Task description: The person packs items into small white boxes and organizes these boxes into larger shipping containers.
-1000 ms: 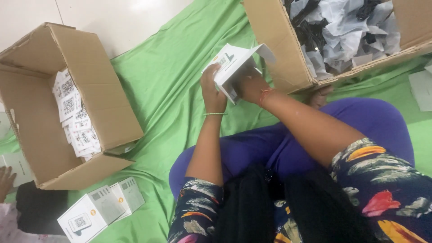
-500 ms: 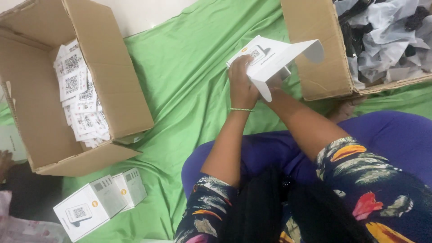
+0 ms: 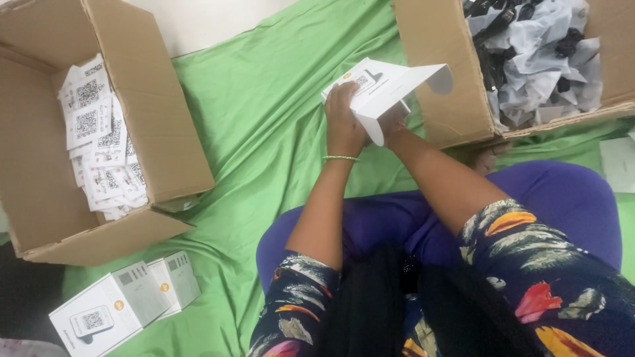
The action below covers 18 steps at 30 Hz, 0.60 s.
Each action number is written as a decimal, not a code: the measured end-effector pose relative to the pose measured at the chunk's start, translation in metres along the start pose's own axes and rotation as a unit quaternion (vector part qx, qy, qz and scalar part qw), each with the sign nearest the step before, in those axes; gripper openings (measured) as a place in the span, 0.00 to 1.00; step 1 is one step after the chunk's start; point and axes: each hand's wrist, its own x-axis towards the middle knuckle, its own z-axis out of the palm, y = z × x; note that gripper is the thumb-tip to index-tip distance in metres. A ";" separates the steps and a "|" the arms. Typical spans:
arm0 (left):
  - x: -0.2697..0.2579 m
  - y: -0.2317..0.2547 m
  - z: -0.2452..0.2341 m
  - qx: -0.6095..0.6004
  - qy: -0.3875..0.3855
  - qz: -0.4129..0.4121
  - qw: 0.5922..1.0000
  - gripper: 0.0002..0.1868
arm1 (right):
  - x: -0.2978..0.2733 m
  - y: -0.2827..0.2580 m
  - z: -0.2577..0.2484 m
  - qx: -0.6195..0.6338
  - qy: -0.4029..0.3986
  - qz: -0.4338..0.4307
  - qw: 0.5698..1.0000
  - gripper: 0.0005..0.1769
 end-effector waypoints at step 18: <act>0.003 -0.018 -0.007 -0.004 0.006 0.107 0.994 0.26 | -0.012 0.014 -0.034 0.199 0.081 0.105 0.971 0.28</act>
